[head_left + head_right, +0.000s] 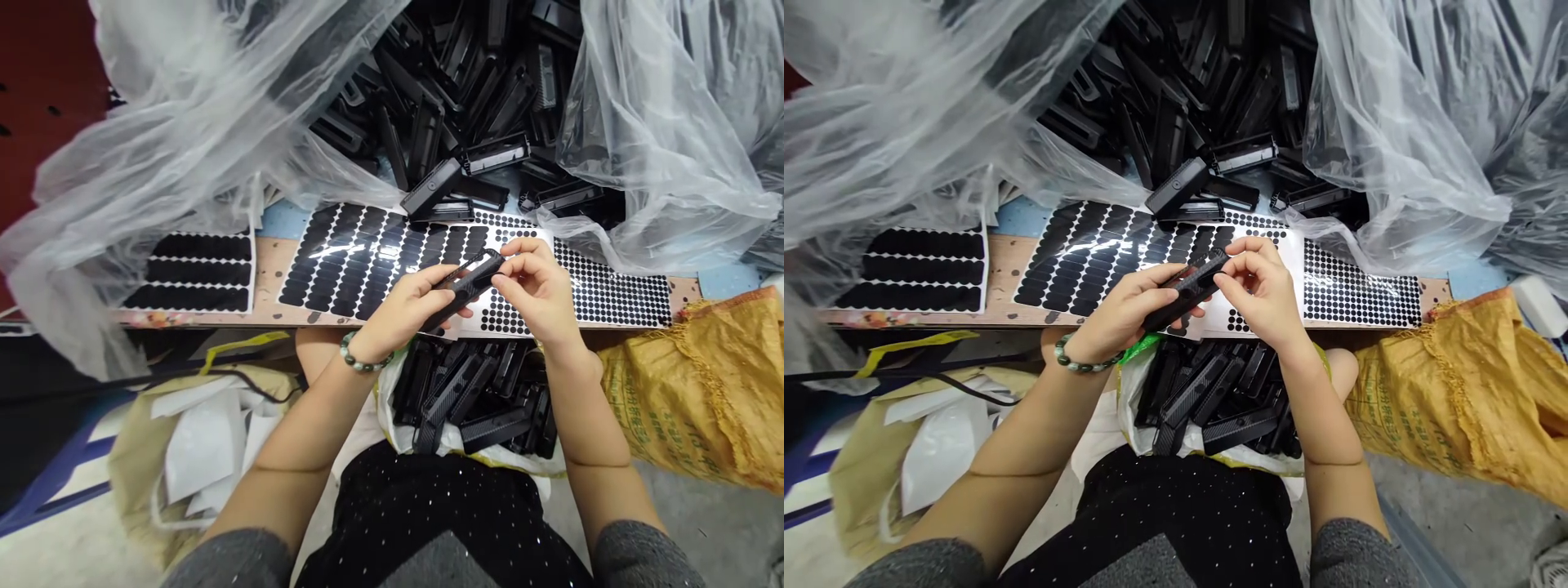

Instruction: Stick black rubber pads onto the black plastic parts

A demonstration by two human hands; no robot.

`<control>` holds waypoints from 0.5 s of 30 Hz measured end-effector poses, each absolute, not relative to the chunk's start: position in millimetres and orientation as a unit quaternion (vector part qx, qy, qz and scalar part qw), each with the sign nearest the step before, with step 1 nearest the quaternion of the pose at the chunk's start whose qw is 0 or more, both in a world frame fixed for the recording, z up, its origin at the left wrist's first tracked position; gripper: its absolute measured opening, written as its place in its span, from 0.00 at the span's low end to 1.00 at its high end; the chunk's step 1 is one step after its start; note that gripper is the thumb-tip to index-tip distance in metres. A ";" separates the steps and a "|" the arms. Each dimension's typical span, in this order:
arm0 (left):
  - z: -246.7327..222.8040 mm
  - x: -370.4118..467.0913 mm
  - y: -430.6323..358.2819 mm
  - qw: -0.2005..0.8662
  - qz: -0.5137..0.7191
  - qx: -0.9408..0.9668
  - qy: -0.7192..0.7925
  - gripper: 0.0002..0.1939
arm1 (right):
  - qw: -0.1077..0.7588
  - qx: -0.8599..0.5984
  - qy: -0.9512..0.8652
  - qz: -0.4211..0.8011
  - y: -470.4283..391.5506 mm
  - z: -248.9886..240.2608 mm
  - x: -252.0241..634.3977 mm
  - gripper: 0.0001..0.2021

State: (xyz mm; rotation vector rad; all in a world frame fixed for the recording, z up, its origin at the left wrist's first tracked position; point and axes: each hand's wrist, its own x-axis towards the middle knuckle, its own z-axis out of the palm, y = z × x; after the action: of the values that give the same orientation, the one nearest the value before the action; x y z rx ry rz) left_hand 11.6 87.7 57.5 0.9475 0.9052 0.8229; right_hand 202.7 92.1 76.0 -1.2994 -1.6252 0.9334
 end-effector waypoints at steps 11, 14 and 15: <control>63.2 24.3 65.8 0.692 0.390 0.404 0.455 0.25 | 0.444 -0.584 -0.647 0.208 70.5 67.2 193.4 0.26; 60.9 24.3 62.1 0.711 0.394 0.381 0.441 0.26 | 0.450 -0.543 -0.621 0.342 69.0 59.1 194.7 0.35; 60.2 23.8 61.4 0.714 0.395 0.376 0.439 0.27 | 0.454 -0.523 -0.607 0.390 68.9 57.1 194.2 0.33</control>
State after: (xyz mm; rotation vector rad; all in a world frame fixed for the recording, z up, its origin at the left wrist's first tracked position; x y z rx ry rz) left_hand 23.8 61.4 60.2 0.8330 0.9717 0.8760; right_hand 194.2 68.9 57.1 -1.2907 -1.4986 0.9616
